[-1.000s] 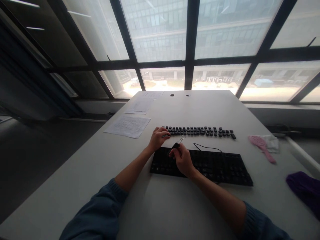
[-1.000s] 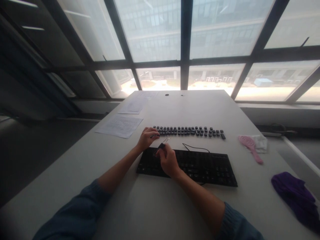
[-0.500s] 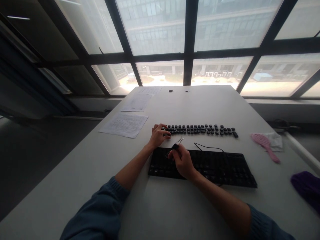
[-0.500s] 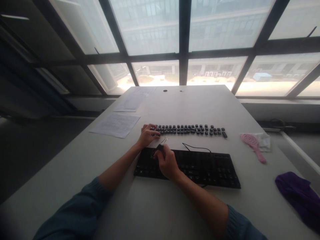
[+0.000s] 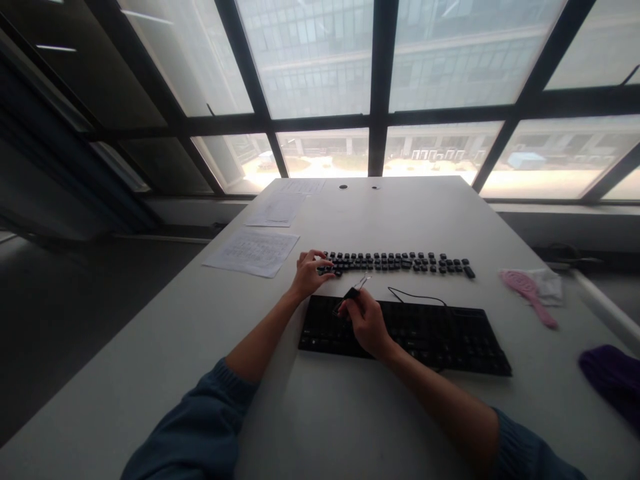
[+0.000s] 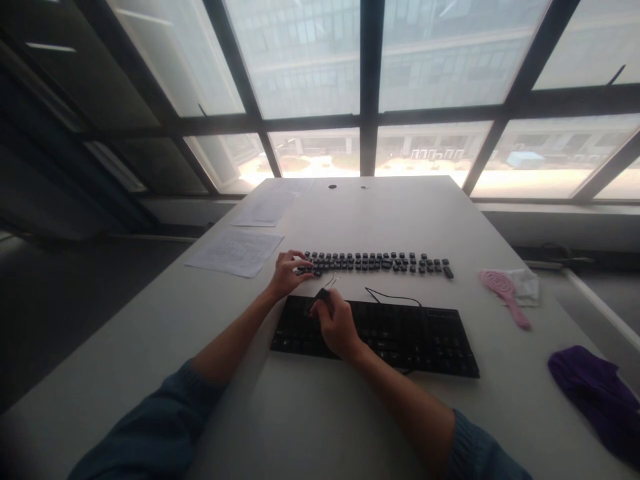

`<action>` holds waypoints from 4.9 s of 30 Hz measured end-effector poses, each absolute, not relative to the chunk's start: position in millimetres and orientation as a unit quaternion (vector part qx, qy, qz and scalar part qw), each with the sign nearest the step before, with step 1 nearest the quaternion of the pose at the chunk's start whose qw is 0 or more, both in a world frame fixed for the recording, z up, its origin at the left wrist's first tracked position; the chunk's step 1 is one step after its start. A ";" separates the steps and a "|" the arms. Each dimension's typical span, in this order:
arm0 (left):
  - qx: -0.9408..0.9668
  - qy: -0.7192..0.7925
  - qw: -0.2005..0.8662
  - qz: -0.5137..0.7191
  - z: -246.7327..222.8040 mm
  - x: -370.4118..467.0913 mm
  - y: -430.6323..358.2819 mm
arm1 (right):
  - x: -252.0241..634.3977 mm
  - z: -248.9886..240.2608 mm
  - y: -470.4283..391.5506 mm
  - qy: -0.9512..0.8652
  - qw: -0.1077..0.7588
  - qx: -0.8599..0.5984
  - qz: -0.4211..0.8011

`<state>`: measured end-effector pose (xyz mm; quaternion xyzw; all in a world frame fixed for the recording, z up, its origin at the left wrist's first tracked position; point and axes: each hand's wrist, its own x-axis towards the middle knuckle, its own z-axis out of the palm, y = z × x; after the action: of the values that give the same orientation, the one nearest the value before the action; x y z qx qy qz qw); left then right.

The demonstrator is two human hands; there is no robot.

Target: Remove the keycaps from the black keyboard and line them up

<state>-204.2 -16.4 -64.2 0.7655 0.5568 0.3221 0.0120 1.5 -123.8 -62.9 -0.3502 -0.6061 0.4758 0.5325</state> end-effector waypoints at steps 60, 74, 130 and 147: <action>0.752 0.510 0.025 0.417 -44.7 -183.1 -105.2 | 27.0 -51.0 -116.9 -0.687 0.466 -0.394 0.396; 0.773 0.480 0.133 0.394 -53.6 -167.6 -146.3 | 25.3 -53.9 -121.6 -0.782 0.385 -0.352 0.342; 0.810 0.457 0.113 0.349 -64.0 -171.9 -144.3 | 24.5 -61.4 -120.0 -0.719 0.458 -0.367 0.373; 0.782 0.496 0.055 0.374 -32.2 -173.3 -111.8 | 23.6 -66.3 -112.8 -0.641 0.492 -0.387 0.444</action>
<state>-173.3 -111.8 -32.2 0.7817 0.4963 0.3737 0.0549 23.6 -112.8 -66.3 -0.3869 -0.6413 0.4440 0.4919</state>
